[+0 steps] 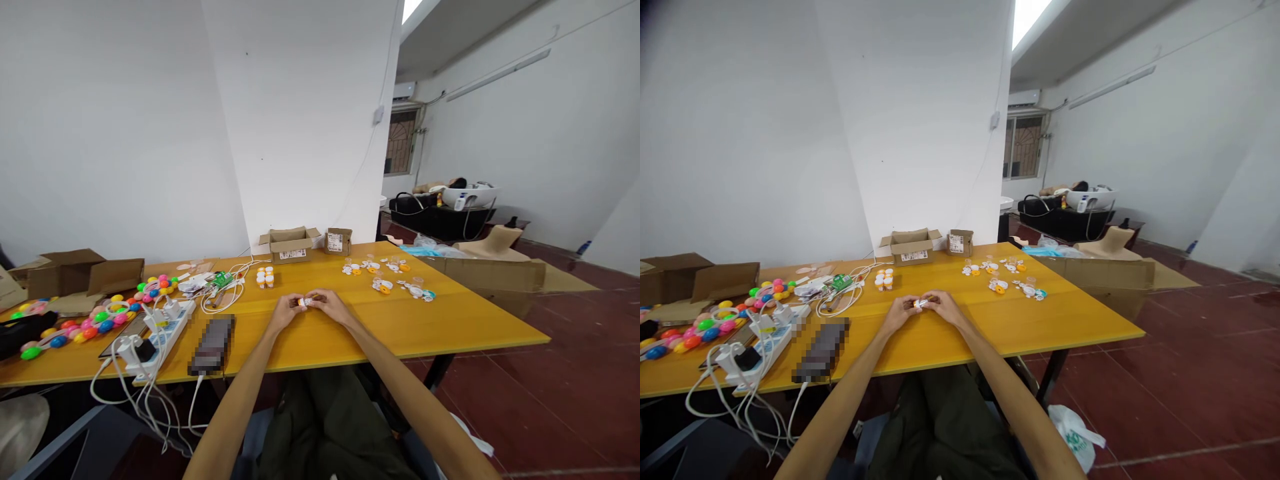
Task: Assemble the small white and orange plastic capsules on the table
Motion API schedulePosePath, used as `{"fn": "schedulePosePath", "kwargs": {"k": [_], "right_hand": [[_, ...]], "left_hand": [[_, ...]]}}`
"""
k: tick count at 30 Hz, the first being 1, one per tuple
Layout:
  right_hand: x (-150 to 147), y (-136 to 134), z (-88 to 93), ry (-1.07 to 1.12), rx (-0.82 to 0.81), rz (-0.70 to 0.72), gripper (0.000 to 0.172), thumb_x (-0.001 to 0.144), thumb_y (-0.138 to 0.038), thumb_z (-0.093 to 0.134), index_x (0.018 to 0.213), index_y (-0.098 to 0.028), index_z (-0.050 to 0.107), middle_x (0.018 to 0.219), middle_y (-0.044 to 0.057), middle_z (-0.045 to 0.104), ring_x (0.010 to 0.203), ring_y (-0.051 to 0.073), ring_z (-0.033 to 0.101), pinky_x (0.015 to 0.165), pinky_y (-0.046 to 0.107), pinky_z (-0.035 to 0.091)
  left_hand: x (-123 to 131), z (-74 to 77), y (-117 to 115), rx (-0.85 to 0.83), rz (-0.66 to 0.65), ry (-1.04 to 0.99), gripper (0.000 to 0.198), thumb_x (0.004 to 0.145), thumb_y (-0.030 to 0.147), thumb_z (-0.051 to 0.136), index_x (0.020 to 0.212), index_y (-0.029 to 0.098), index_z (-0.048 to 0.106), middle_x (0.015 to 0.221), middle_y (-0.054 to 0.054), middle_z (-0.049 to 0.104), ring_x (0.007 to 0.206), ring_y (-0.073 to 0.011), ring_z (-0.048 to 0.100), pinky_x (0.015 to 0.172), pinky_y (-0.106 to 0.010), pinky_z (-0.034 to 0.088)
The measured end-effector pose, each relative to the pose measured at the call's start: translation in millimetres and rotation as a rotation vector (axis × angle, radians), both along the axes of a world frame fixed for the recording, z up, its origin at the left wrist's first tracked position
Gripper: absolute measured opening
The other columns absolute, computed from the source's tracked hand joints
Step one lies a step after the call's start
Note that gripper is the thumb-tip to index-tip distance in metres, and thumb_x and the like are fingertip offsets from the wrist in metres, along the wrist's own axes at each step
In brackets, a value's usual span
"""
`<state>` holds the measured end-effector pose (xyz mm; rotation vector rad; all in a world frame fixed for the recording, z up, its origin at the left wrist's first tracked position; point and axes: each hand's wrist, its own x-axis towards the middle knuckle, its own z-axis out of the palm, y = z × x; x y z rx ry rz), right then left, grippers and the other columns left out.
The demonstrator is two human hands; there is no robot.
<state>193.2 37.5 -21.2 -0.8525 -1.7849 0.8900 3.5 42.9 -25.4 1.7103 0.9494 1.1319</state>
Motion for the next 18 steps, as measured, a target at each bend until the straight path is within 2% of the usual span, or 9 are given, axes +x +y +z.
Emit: {"fn": "schedulePosePath", "kwargs": {"k": [18], "right_hand": [[0.0,2.9,-5.5,0.019,0.079,0.029,0.014,0.078,-0.029,0.072,0.090,-0.022,0.072,0.097,0.005,0.074,0.091,0.022,0.069,0.088,0.037,0.054]], "left_hand": [[-1.8,1.0,1.0,-0.013,-0.028,-0.043,0.022,0.065,0.025,0.081,0.084,0.017,0.076,0.087,-0.005,0.078,0.087,-0.0236,0.070,0.087,-0.036,0.054]]}}
